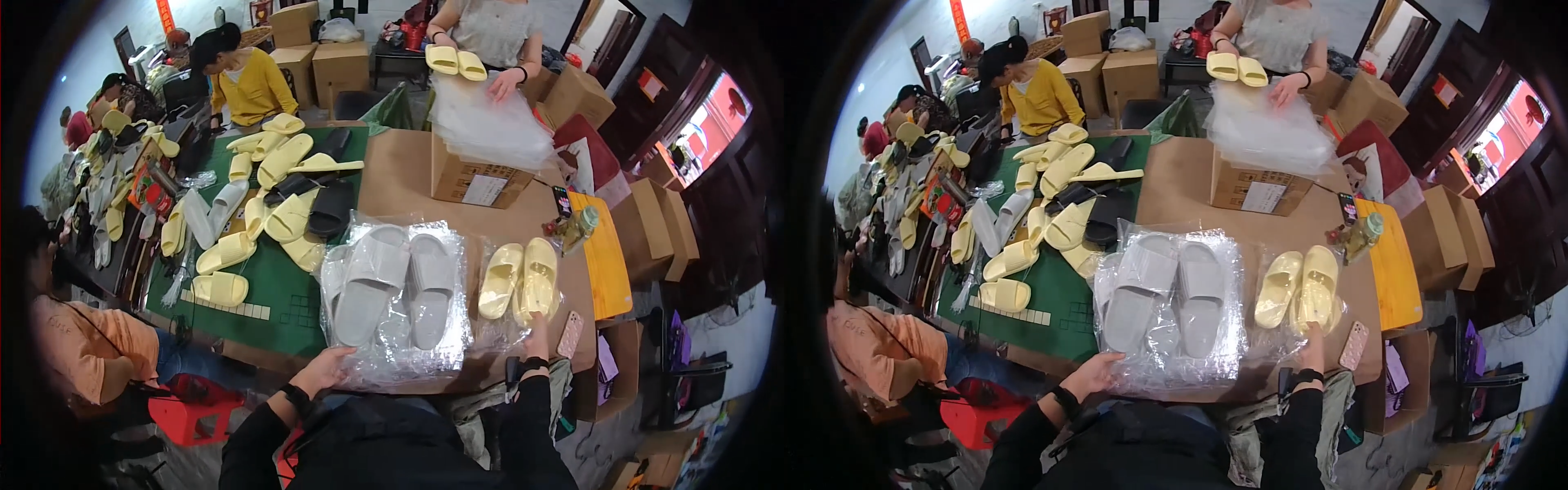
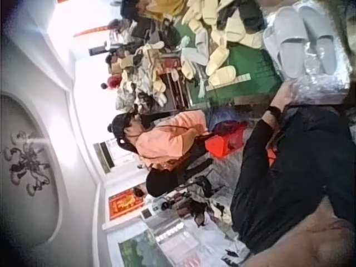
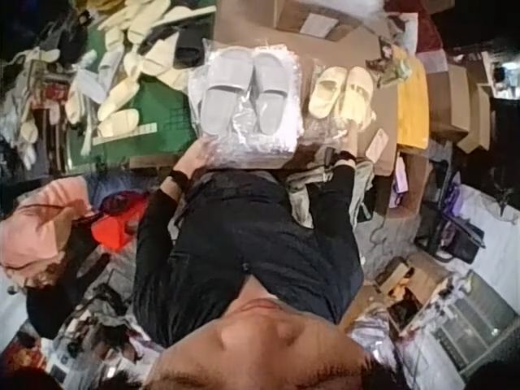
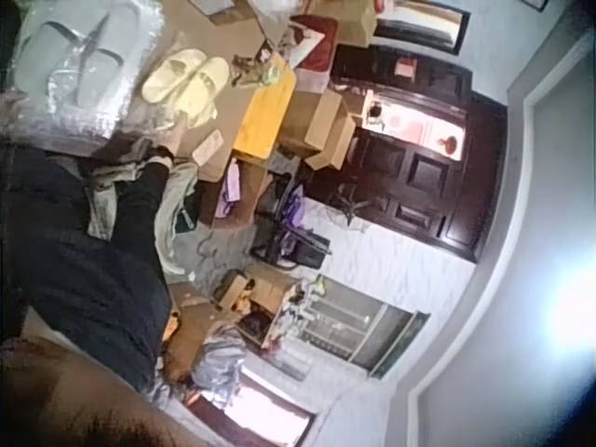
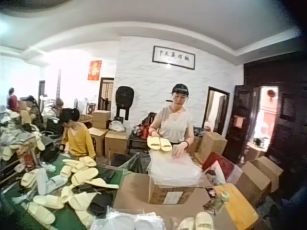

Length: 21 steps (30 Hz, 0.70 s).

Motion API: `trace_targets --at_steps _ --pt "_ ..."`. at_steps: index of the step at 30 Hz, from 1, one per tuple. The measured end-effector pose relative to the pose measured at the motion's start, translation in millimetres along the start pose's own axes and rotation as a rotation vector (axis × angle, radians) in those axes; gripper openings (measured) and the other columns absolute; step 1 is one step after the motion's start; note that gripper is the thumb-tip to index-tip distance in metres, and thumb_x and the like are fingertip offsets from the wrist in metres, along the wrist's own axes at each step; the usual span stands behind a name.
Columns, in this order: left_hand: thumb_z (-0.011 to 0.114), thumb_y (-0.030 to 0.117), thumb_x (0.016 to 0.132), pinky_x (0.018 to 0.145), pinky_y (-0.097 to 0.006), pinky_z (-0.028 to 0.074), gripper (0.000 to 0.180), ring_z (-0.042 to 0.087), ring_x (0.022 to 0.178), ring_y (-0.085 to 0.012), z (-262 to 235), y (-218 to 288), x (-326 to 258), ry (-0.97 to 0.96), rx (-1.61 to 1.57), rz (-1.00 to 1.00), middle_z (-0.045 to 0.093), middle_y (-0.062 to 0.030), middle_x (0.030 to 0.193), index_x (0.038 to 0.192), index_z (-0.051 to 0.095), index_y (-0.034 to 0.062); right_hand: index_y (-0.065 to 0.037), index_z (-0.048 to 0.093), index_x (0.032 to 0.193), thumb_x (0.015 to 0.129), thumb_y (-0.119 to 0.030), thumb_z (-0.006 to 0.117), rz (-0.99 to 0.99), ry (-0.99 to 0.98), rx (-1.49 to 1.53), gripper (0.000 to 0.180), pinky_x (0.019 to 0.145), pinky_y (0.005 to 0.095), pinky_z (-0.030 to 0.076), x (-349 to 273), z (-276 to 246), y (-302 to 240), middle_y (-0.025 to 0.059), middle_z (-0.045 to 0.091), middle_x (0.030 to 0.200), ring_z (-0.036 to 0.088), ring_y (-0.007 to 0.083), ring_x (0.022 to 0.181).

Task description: The recorder is packing finished sandals into plastic bags and placing them into a large bag/box in a manufacturing environment.

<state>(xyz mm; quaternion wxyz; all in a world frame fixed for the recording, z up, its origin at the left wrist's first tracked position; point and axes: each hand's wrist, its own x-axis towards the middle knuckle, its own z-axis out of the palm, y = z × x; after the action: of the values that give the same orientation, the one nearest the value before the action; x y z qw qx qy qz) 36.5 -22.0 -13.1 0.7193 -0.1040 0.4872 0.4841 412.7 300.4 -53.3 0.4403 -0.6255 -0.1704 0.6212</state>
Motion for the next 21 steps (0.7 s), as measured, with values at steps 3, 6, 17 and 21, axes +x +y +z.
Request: trace_targets --at_steps 3,6,17,21 --pt "0.063 0.022 0.081 0.060 -0.026 0.047 0.028 0.059 0.074 -0.0155 -3.5 1.8 10.0 -0.033 -0.017 -0.029 0.062 -0.0023 0.092 0.104 0.057 0.0081 -0.004 0.047 0.112 0.071 -0.011 0.059 -0.278 -0.390 -0.199 0.044 0.057 0.0285 0.043 11.2 -31.1 -3.5 0.0094 0.052 0.095 0.052 0.0161 0.079" --pt "0.063 0.024 0.081 0.061 -0.025 0.046 0.027 0.057 0.073 -0.0143 -13.6 -3.4 -0.3 -0.038 -0.100 0.026 0.061 -0.0015 0.088 0.102 0.057 0.0096 -0.004 0.039 0.124 0.070 0.000 0.055 -0.916 -0.402 -0.743 0.057 0.067 0.0239 0.044 -66.8 18.9 -13.7 0.0108 0.048 0.108 0.049 0.0170 0.094" --pt "0.060 0.026 0.084 0.064 -0.026 0.046 0.029 0.057 0.079 -0.0125 3.3 5.8 4.7 -0.176 0.059 0.023 0.060 -0.0011 0.095 0.107 0.057 0.0082 -0.006 0.045 0.120 0.084 -0.032 0.051 -0.436 -0.543 -0.068 0.045 0.096 0.0390 0.038 -169.2 48.6 28.7 0.0102 0.046 0.121 0.044 0.0215 0.110" --pt "0.059 0.023 0.086 0.079 -0.030 0.048 0.030 0.059 0.087 -0.0140 -15.0 -19.8 61.7 -0.294 -0.100 0.046 0.061 0.0002 0.099 0.112 0.058 0.0103 -0.006 0.046 0.117 0.078 -0.016 0.060 -0.434 -0.790 -0.497 0.042 0.089 0.0348 0.042 -242.9 87.9 61.6 0.0080 0.047 0.114 0.047 0.0200 0.105"
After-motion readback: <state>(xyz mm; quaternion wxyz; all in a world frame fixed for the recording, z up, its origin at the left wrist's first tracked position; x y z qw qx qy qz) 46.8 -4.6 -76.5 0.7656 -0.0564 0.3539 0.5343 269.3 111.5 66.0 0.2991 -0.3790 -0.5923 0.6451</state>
